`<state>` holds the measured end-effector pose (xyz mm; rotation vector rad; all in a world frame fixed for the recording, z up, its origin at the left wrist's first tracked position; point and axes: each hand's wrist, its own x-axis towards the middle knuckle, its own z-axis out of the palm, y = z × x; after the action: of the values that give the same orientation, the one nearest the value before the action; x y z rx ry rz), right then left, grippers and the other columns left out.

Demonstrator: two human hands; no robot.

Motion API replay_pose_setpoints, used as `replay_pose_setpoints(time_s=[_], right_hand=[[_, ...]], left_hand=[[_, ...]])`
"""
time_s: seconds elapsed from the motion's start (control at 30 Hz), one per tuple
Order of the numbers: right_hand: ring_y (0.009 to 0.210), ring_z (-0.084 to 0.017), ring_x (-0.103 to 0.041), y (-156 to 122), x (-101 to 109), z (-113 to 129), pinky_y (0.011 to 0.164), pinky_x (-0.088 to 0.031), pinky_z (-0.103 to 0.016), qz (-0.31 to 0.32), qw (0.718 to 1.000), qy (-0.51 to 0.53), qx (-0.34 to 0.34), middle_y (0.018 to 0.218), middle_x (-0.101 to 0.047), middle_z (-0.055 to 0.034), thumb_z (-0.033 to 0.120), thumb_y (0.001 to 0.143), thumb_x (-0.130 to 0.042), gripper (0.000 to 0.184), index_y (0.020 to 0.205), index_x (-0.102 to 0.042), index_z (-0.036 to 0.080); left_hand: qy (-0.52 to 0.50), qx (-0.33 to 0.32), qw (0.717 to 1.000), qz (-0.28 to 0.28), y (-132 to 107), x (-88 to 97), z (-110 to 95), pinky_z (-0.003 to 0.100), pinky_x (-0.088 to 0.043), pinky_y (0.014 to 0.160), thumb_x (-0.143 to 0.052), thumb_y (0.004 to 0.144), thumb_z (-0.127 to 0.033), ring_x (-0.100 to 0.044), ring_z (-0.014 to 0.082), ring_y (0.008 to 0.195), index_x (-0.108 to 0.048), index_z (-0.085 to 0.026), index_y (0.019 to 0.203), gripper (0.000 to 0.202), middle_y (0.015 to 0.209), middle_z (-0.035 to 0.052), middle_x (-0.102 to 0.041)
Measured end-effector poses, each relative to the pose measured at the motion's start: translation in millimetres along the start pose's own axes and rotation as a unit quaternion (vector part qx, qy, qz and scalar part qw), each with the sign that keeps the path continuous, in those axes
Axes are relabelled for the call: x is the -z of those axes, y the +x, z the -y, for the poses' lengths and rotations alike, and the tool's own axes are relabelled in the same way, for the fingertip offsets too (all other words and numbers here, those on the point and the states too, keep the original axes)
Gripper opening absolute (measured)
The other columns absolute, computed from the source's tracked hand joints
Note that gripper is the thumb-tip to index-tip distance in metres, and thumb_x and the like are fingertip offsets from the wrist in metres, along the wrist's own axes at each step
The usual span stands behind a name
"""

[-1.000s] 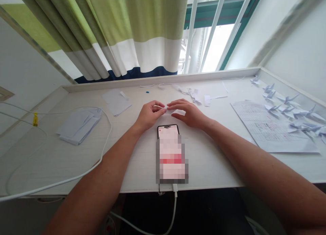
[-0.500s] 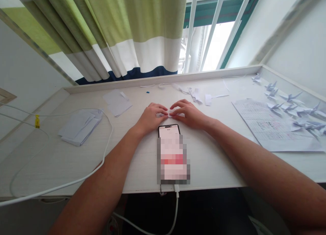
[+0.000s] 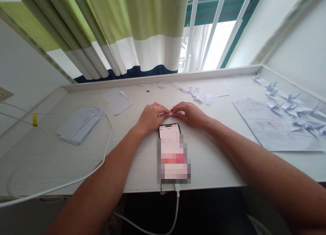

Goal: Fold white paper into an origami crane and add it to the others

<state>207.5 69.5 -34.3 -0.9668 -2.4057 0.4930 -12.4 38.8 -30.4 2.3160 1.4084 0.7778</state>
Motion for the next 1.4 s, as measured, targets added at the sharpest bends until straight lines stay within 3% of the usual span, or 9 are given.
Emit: replay_pose_setpoints(time_s=[0.17, 0.37, 0.57, 0.8, 1.03, 1.4], right_hand=[[0.098, -0.026, -0.073, 2.4, -2.9, 1.8, 0.091, -0.054, -0.039, -0.022, 0.998, 0.018, -0.054, 0.101, -0.080, -0.0079, 0.022, 0.098, -0.070, 0.012, 0.096, -0.081, 0.021], [0.096, -0.025, -0.073, 2.9, -2.1, 3.3, 0.089, -0.053, -0.038, -0.020, 0.996, 0.061, -0.066, 0.101, -0.081, -0.0079, 0.024, 0.096, -0.072, 0.011, 0.091, -0.080, 0.019], [0.096, -0.024, -0.074, 2.9, -0.9, 3.7, 0.091, -0.054, -0.039, -0.024, 0.993, 0.077, -0.081, 0.101, -0.082, -0.0085, 0.021, 0.096, -0.071, 0.010, 0.093, -0.081, 0.018], [0.100, -0.025, -0.075, 0.1, 2.2, 1.0, 0.094, -0.054, -0.039, -0.004, 0.994, 0.080, -0.074, 0.108, -0.082, -0.0080, 0.021, 0.096, -0.070, 0.012, 0.095, -0.081, 0.020], [0.097, -0.023, -0.075, 1.2, 2.0, 1.7, 0.092, -0.054, -0.037, -0.001, 0.995, 0.070, -0.066, 0.104, -0.082, -0.0073, 0.020, 0.094, -0.071, 0.011, 0.095, -0.081, 0.019], [0.094, -0.024, -0.075, 4.0, 1.1, 6.2, 0.090, -0.056, -0.037, -0.017, 0.990, 0.095, -0.107, 0.099, -0.083, -0.0086, 0.018, 0.089, -0.073, 0.009, 0.088, -0.081, 0.018]], left_hand=[[-0.010, 0.034, 0.999, -0.021, -0.1, -2.0, -5.1, 0.041, -0.052, 0.101, -0.073, 0.091, -0.022, -0.070, 0.0247, 0.108, -0.083, -0.029, 0.086, 0.013, 0.103, 0.0005, -0.084], [-0.038, 0.093, 0.994, -0.032, 2.0, -5.8, -1.4, 0.042, -0.052, 0.103, -0.075, 0.089, -0.034, -0.072, 0.0267, 0.106, -0.084, -0.026, 0.092, 0.012, 0.104, 0.0055, -0.082], [-0.058, 0.113, 0.991, -0.028, 4.7, -5.9, -0.1, 0.043, -0.053, 0.101, -0.074, 0.089, -0.032, -0.071, 0.0276, 0.104, -0.084, -0.024, 0.092, 0.014, 0.100, 0.0066, -0.081], [-0.070, 0.110, 0.991, -0.029, 2.5, -6.3, -0.6, 0.041, -0.052, 0.099, -0.074, 0.089, -0.032, -0.071, 0.0255, 0.102, -0.083, -0.022, 0.093, 0.014, 0.104, 0.0078, -0.080], [-0.003, 0.041, 0.999, -0.009, 1.3, -3.8, -7.7, 0.043, -0.047, 0.104, -0.073, 0.091, -0.027, -0.067, 0.0263, 0.111, -0.080, -0.025, 0.090, 0.008, 0.100, 0.0042, -0.079], [-0.072, 0.113, 0.991, -0.021, 5.6, -9.3, -7.0, 0.039, -0.052, 0.098, -0.073, 0.086, -0.029, -0.069, 0.0245, 0.104, -0.078, -0.023, 0.086, 0.008, 0.099, 0.0050, -0.078]])
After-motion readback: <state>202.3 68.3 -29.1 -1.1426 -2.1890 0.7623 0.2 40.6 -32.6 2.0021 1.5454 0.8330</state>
